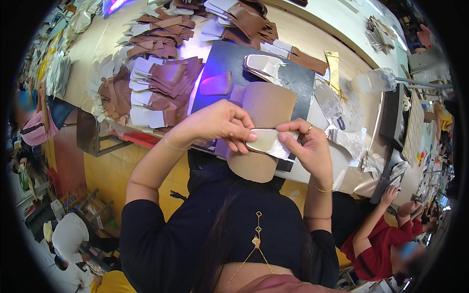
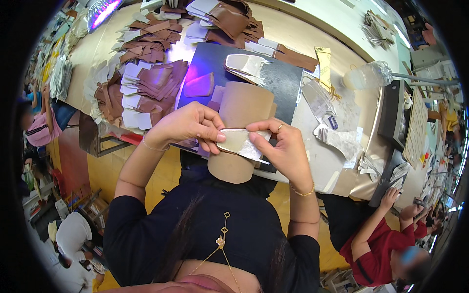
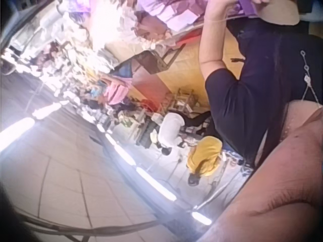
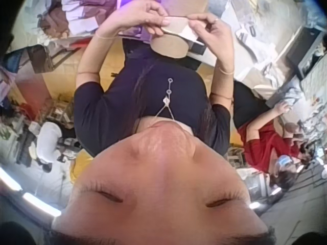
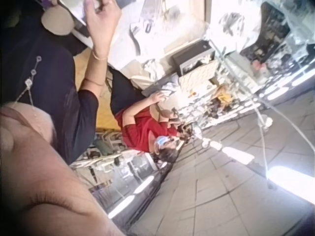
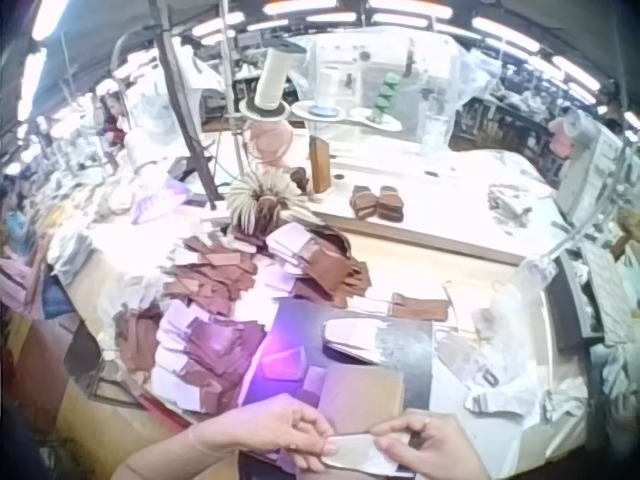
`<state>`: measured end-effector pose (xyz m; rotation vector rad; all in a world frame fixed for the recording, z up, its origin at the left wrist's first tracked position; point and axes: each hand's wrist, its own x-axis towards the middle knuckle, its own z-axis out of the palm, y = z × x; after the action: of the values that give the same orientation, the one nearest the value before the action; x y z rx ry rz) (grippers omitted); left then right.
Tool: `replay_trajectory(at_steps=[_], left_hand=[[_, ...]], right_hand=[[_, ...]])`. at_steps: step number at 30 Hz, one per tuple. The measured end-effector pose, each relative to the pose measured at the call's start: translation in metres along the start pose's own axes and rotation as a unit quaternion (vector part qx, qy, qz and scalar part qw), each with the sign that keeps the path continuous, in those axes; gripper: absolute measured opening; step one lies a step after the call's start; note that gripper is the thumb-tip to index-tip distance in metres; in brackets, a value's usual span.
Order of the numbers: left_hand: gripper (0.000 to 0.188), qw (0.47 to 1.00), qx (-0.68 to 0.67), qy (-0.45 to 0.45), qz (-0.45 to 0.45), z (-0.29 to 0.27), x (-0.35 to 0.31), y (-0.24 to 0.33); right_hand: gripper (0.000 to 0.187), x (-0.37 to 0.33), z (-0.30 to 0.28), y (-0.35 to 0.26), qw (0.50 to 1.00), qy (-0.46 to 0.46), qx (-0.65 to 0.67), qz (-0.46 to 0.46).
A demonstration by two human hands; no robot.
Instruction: The person repeatedly picks up small brown leather pieces and white fabric pieces from a table, aligns them, and places them into a stack. The person handles the items one at a time and maintains a steady workflow throughout the clip.
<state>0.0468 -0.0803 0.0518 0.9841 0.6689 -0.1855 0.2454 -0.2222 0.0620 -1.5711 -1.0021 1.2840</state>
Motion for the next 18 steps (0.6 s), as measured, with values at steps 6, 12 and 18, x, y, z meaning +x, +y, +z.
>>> replay_trajectory(at_steps=[6,12,18], left_hand=[[0.018,1.0,0.025,0.012,-0.001,0.001,0.0,0.0],[0.018,0.999,0.02,0.036,-0.015,0.004,0.0,0.001],[0.016,0.999,0.042,0.022,-0.001,0.002,0.0,0.003]], right_hand=[[0.032,-0.004,0.004,0.026,0.995,0.053,-0.06,-0.056],[0.05,0.005,0.021,0.067,0.983,0.087,0.137,-0.089],[0.061,-0.017,0.009,0.016,0.892,0.153,-0.289,-0.312]])
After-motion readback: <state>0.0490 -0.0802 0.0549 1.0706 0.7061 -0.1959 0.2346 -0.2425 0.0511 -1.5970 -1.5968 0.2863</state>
